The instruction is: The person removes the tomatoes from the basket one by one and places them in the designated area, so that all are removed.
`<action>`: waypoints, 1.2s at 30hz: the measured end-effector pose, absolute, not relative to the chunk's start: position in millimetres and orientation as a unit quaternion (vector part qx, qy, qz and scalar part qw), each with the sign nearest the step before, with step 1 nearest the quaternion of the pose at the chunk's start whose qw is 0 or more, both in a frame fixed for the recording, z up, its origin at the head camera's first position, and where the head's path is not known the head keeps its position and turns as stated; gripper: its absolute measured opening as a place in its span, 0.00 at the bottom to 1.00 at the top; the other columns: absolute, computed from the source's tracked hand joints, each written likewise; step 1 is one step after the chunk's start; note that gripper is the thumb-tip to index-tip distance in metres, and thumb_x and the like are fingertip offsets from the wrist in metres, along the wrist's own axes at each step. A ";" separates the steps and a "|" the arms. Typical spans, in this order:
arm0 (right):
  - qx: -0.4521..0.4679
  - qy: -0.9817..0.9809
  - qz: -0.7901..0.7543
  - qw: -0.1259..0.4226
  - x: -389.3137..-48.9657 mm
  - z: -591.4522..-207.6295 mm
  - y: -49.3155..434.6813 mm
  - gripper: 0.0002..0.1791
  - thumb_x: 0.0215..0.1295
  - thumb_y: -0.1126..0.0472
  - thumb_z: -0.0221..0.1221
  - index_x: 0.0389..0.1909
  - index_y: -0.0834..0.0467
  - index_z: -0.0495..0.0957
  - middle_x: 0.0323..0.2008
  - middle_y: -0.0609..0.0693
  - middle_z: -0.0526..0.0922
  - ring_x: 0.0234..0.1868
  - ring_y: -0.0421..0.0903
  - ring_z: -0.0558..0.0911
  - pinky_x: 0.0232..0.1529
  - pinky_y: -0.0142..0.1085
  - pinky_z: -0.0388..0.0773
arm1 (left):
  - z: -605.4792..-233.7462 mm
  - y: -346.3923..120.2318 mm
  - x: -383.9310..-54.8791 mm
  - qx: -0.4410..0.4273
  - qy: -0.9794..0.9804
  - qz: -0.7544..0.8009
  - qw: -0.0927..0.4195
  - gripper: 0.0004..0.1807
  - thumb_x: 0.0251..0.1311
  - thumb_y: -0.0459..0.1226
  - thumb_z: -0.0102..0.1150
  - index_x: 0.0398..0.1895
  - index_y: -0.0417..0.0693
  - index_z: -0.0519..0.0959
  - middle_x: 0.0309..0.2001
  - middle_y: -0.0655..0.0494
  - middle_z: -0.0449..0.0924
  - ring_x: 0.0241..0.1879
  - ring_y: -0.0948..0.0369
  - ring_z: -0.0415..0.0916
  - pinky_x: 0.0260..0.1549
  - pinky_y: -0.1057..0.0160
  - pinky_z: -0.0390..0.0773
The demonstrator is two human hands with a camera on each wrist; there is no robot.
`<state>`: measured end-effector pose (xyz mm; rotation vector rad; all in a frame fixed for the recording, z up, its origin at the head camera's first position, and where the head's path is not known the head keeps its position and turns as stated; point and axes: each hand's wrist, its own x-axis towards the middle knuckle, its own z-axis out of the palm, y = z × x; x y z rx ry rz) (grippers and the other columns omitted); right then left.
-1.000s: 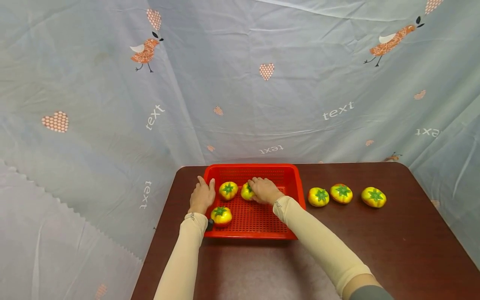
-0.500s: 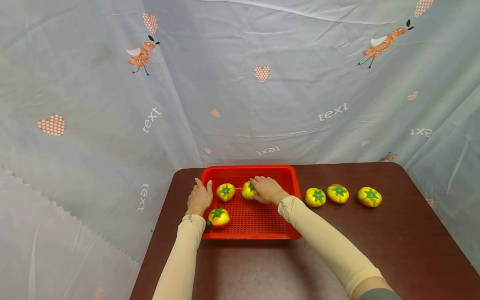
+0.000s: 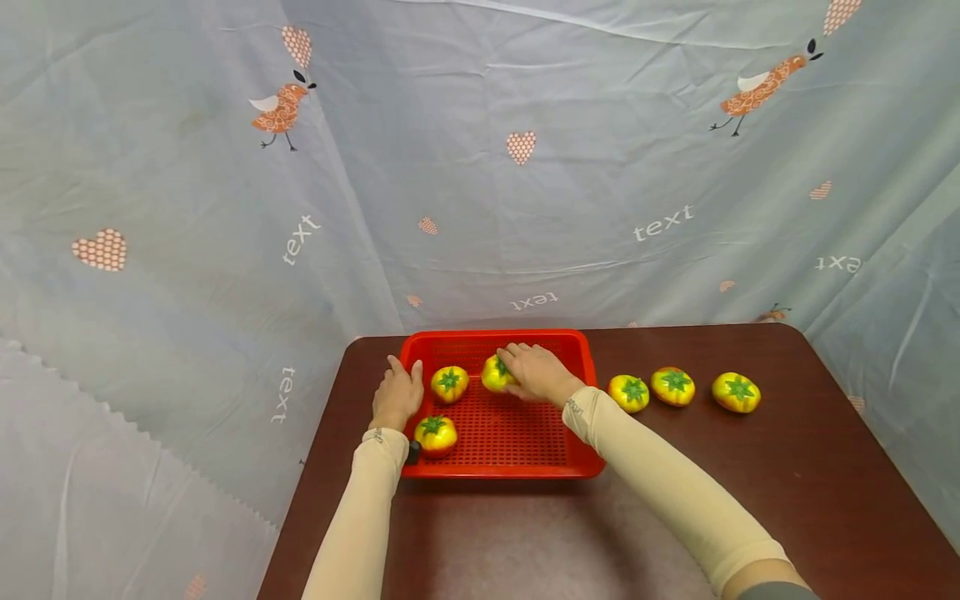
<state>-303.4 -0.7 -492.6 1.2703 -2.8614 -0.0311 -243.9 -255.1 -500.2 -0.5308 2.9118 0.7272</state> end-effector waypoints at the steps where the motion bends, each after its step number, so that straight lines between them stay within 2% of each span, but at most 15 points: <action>1: 0.407 -0.914 -0.005 0.009 -303.3 -491.1 0.9 0.37 0.65 0.44 0.61 0.68 0.62 0.66 0.59 0.56 0.75 0.59 0.52 0.77 0.60 0.46 0.76 | -500.3 -255.1 -244.2 -0.174 0.955 0.237 0.047 0.42 0.76 0.54 0.26 0.76 0.29 0.37 0.70 0.26 0.56 0.64 0.33 0.64 0.66 0.38 0.62; 9: 0.413 -0.910 0.023 0.032 -302.7 -482.8 16.0 0.37 0.64 0.46 0.62 0.67 0.64 0.67 0.60 0.57 0.75 0.60 0.53 0.77 0.59 0.47 0.76 | -502.4 -256.0 -245.9 -0.174 0.955 0.235 0.046 0.42 0.76 0.54 0.26 0.75 0.29 0.37 0.69 0.25 0.56 0.64 0.33 0.64 0.66 0.38 0.62; 27: 0.410 -0.910 0.040 0.038 -297.6 -468.7 38.1 0.37 0.66 0.45 0.60 0.68 0.64 0.65 0.62 0.57 0.74 0.62 0.54 0.75 0.61 0.49 0.74 | -501.3 -252.8 -244.3 -0.171 0.954 0.243 0.042 0.43 0.75 0.57 0.23 0.76 0.29 0.38 0.70 0.25 0.55 0.64 0.32 0.64 0.66 0.37 0.62; 36: 0.408 -0.908 0.043 0.086 -297.0 -468.0 53.4 0.36 0.63 0.46 0.64 0.66 0.63 0.68 0.60 0.56 0.76 0.60 0.53 0.77 0.57 0.47 0.76 | -502.9 -255.4 -244.1 -0.170 0.953 0.245 0.049 0.42 0.76 0.55 0.23 0.75 0.29 0.34 0.70 0.25 0.54 0.65 0.32 0.62 0.67 0.37 0.60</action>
